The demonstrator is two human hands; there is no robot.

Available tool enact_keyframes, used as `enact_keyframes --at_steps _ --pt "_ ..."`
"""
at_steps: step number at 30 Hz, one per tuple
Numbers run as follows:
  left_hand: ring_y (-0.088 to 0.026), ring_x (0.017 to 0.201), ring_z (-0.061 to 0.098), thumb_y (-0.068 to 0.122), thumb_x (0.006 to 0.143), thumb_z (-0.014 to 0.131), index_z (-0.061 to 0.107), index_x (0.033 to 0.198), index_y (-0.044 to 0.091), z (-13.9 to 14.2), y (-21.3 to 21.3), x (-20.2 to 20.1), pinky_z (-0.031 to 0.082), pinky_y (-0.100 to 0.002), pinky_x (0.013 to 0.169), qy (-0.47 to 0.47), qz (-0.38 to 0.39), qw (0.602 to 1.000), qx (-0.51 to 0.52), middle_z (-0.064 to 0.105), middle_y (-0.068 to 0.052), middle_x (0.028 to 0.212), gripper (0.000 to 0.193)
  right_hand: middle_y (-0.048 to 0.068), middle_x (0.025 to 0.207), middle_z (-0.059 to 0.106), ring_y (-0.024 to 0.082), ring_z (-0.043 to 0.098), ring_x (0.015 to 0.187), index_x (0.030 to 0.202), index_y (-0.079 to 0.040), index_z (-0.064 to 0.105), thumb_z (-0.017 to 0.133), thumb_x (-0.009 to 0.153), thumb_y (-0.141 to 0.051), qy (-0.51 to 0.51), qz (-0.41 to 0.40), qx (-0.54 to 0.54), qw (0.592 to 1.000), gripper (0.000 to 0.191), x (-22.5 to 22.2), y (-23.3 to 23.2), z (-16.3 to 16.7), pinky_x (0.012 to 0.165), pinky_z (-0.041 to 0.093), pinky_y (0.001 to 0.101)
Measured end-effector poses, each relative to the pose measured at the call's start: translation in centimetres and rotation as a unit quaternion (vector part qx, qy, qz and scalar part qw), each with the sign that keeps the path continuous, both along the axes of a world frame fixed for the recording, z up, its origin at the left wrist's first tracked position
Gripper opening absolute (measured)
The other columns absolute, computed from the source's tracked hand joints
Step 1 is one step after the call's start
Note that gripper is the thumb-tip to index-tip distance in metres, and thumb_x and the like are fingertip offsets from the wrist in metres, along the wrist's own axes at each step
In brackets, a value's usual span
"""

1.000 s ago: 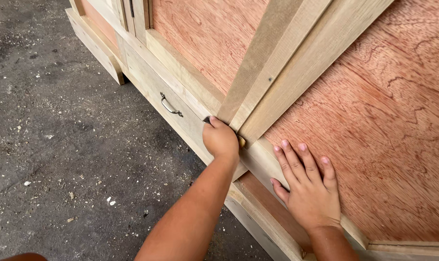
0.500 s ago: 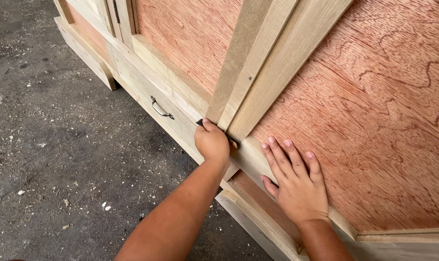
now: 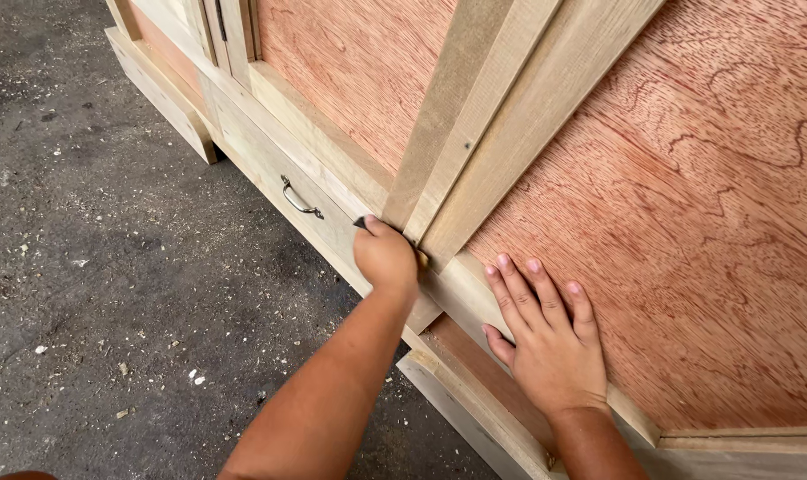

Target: The person sands the wooden frame edges and panel surfaces of a large unfinished cabinet, first sanding near the door handle and lock area, then working along the vertical stiles, drawer rail, and lower edges. They use a sanding sponge and sheets of sandpaper, steadying the cabinet with the other hand while sanding different sections.

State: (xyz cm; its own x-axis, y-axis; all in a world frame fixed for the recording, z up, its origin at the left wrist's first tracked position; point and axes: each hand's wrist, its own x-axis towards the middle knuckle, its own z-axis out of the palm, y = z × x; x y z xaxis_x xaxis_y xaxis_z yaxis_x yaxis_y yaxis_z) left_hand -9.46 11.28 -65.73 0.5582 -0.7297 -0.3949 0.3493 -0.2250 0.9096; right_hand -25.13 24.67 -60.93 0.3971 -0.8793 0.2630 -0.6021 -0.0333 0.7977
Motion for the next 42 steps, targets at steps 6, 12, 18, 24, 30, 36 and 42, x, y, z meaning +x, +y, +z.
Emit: enact_keyframes --at_steps 6,12,18,24,30,36,42 --pt "-0.031 0.079 0.065 0.032 0.105 0.044 0.063 0.090 -0.004 0.6 0.4 0.2 0.052 -0.044 0.077 0.002 -0.022 0.999 -0.025 0.070 -0.018 0.086 0.043 -0.010 0.171 0.023 0.017 0.012 0.155 0.165 -0.032 0.030 0.034 0.100 -0.065 0.003 0.000 -0.004 1.000 0.073 0.0 0.1 -0.1 0.123 -0.001 0.0461" --pt "-0.038 0.074 0.065 0.032 0.106 0.042 0.058 0.091 -0.004 0.7 -0.2 0.7 0.052 -0.050 0.070 0.053 -0.043 0.998 -0.014 0.066 -0.021 0.082 0.042 -0.010 0.171 0.022 0.017 0.011 0.155 0.165 -0.031 0.029 0.033 0.100 -0.066 0.005 -0.010 0.004 1.000 0.074 0.0 0.1 -0.1 0.122 -0.002 0.0467" --pt "-0.035 0.078 0.066 0.032 0.106 0.044 0.064 0.090 -0.004 0.0 -0.3 0.5 0.051 -0.045 0.077 -0.036 0.005 0.999 0.012 0.069 -0.020 0.087 0.044 -0.012 0.171 0.022 0.016 0.012 0.155 0.164 -0.035 0.028 0.033 0.098 -0.066 -0.006 -0.005 0.013 1.000 0.073 -0.1 0.0 -0.1 0.121 -0.003 0.0460" --pt "-0.034 0.076 0.067 0.030 0.104 0.045 0.063 0.089 -0.003 0.7 0.2 0.5 0.051 -0.045 0.074 -0.076 -0.034 0.992 -0.095 0.070 -0.021 0.083 0.041 -0.010 0.170 0.023 0.016 0.014 0.155 0.164 -0.032 0.030 0.034 0.099 -0.065 -0.009 -0.002 0.004 1.000 0.073 0.0 0.0 -0.2 0.122 -0.003 0.0470" --pt "-0.035 0.070 0.064 0.032 0.106 0.042 0.058 0.089 -0.003 1.0 0.3 1.0 0.053 -0.049 0.067 0.035 -0.029 0.999 0.004 0.066 -0.019 0.083 0.042 -0.009 0.169 0.025 0.016 0.016 0.154 0.163 -0.029 0.030 0.034 0.100 -0.064 -0.019 0.002 0.006 1.000 0.073 0.1 0.1 -0.3 0.122 -0.002 0.0472" --pt "-0.035 0.069 0.065 0.032 0.106 0.045 0.063 0.085 -0.004 0.5 0.2 0.7 0.050 -0.047 0.070 -0.124 -0.039 0.988 -0.080 0.069 -0.020 0.075 0.045 -0.010 0.169 0.025 0.014 0.017 0.154 0.163 -0.031 0.029 0.034 0.098 -0.066 -0.018 0.000 0.005 1.000 0.074 0.1 0.1 -0.3 0.122 -0.002 0.0451" --pt "-0.038 0.070 0.065 0.032 0.105 0.044 0.063 0.086 -0.001 0.1 0.6 0.3 0.050 -0.047 0.070 -0.147 -0.019 0.981 -0.122 0.069 -0.020 0.077 0.043 -0.009 0.169 0.025 0.015 0.018 0.154 0.163 -0.029 0.028 0.033 0.099 -0.064 -0.021 -0.003 0.008 1.000 0.074 0.1 0.2 -0.4 0.122 -0.002 0.0463"
